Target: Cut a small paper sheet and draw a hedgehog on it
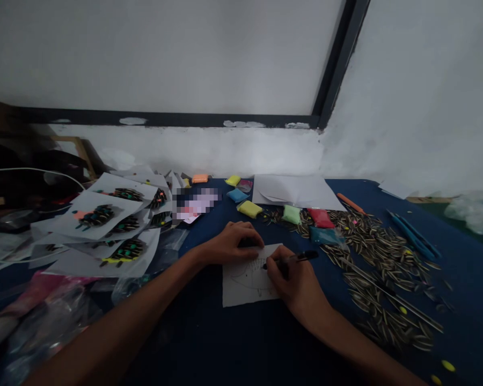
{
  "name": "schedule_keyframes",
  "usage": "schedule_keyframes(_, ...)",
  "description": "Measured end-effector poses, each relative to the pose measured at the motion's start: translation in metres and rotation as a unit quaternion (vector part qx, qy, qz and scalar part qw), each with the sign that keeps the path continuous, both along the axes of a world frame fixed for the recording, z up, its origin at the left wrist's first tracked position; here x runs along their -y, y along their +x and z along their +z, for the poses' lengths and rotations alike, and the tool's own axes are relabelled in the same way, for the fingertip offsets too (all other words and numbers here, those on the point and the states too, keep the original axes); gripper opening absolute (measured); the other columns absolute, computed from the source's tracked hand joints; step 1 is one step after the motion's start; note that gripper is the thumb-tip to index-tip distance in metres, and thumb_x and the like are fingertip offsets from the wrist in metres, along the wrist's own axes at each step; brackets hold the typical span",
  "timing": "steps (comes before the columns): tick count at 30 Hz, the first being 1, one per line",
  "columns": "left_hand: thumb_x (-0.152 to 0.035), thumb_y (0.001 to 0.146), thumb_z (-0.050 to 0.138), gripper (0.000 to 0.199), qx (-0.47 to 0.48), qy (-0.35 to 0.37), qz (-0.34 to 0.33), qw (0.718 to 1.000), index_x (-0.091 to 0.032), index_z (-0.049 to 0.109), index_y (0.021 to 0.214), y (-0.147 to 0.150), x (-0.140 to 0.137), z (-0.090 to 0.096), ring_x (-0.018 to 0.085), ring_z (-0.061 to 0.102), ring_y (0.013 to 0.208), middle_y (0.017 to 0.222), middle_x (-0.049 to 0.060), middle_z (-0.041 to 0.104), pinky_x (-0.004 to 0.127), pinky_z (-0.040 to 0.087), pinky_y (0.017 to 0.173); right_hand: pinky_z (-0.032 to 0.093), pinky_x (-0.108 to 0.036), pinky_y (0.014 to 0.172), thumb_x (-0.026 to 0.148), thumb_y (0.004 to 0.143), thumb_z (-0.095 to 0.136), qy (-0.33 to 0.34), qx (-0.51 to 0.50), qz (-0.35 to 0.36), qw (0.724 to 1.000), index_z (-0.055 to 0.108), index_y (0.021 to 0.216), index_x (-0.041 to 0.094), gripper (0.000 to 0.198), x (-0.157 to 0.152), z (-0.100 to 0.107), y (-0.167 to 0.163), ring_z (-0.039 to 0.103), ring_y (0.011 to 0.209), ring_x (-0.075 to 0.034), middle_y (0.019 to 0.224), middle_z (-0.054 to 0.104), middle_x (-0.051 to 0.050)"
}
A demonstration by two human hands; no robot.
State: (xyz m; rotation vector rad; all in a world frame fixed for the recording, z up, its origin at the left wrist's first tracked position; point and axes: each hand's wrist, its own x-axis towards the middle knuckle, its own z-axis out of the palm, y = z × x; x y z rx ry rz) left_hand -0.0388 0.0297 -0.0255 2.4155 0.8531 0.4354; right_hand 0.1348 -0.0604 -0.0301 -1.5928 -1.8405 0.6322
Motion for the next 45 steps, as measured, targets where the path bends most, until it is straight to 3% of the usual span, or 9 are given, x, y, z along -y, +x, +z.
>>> schedule_keyframes(11, -0.027, 0.08, 0.062, 0.02, 0.001, -0.002, -0.004, 1.0, -0.022, 0.066, 0.098, -0.0006, -0.001, -0.0005, 0.02, 0.054, 0.1, 0.099, 0.003, 0.059, 0.038, 0.032, 0.092, 0.029, -0.024, 0.04, 0.036, 0.083, 0.044, 0.02, 0.026, -0.047, 0.998, 0.048, 0.064, 0.022, 0.024, 0.0007, 0.0036, 0.0053, 0.045, 0.042, -0.012, 0.048, 0.043, 0.005)
schedule_keyframes(22, -0.029, 0.081, 0.062, 0.018, 0.002, -0.002, 0.0, 1.0, -0.022, 0.066, 0.097, -0.0004, 0.0011, 0.0015, 0.02, 0.054, 0.099, 0.099, 0.002, 0.06, 0.038, 0.032, 0.091, 0.031, -0.026, 0.043, 0.039, 0.086, 0.04, 0.005, 0.024, -0.023, 0.999, 0.049, 0.065, 0.021, 0.029, -0.0001, 0.0007, 0.0047, 0.047, 0.046, -0.013, 0.056, 0.051, 0.001)
schedule_keyframes(36, -0.031, 0.079, 0.064, 0.021, -0.008, 0.003, 0.004, 1.0, -0.022, 0.066, 0.098, 0.0007, 0.0006, 0.001, 0.02, 0.054, 0.099, 0.1, 0.002, 0.06, 0.038, 0.032, 0.089, 0.03, -0.025, 0.041, 0.038, 0.085, 0.041, 0.01, 0.034, -0.028, 0.999, 0.048, 0.067, 0.022, 0.025, -0.0009, 0.0024, 0.0045, 0.046, 0.043, -0.013, 0.049, 0.045, 0.004)
schedule_keyframes(45, -0.029, 0.079, 0.064, 0.021, -0.012, -0.004, 0.006, 1.0, -0.022, 0.066, 0.099, 0.0008, 0.0016, 0.0029, 0.02, 0.053, 0.1, 0.099, 0.003, 0.06, 0.037, 0.032, 0.091, 0.031, -0.025, 0.042, 0.037, 0.085, 0.041, 0.017, 0.04, -0.021, 0.999, 0.049, 0.066, 0.021, 0.026, -0.0003, 0.0016, 0.0037, 0.048, 0.047, -0.013, 0.056, 0.051, 0.001)
